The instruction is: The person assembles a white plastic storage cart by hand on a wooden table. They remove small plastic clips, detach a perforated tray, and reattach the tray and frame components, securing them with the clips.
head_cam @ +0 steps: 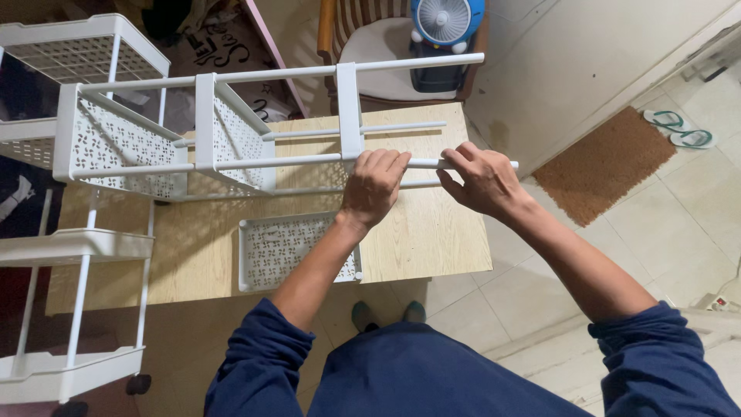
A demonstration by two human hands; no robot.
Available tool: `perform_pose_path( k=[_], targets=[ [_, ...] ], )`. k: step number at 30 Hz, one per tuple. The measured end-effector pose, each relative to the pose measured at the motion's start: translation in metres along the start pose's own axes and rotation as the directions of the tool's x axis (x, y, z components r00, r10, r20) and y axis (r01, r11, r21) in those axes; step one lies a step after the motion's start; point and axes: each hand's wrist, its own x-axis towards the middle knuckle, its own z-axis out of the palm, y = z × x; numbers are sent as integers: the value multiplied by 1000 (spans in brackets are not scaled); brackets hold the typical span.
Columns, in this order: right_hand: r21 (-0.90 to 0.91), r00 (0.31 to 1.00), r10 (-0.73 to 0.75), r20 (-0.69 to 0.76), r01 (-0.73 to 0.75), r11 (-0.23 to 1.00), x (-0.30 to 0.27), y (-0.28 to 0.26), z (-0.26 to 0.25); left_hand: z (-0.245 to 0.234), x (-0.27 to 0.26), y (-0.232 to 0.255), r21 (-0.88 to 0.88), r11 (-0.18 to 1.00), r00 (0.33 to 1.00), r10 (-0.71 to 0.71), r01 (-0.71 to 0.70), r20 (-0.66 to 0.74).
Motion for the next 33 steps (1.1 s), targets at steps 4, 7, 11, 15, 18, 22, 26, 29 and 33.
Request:
perform_pose_path(
  k=[4, 7, 11, 15, 18, 22, 26, 29, 33],
  targets=[
    [33, 995, -7, -98, 10, 999, -13, -3, -8, -6, -7, 3, 4, 1000, 999, -21, 21, -30],
    [39, 996, 8, -94, -4, 999, -21, -7, -8, -9, -12, 10, -10, 999, 998, -43, 42, -36],
    [44, 993, 14, -120, -9, 999, -33, -10, -3, -9, -18, 21, -60, 993, 994, -103, 104, 33],
    [81, 991, 2, -137, 9, 997, -45, -16, 4, -10, -32, 28, -61, 993, 994, -106, 106, 4],
    [121, 989, 9, -147, 9, 993, -50, -25, 9, -13, -43, 31, -48, 992, 993, -120, 120, 11],
    [163, 988, -4, -151, 29, 986, -53, -40, 17, -21, -64, 29, -27, 992, 993, -122, 122, 8],
    [184, 987, 0, -163, 30, 982, -51, -65, 26, -33, -83, 20, -53, 989, 990, -137, 136, -16],
    [184, 987, 1, -163, 29, 982, -48, -89, 36, -44, -104, 6, -77, 984, 987, -158, 159, 21],
    [152, 987, 20, -161, 5, 988, -39, -127, 53, -60, -134, -17, -99, 979, 983, -179, 181, 30]
  ],
)
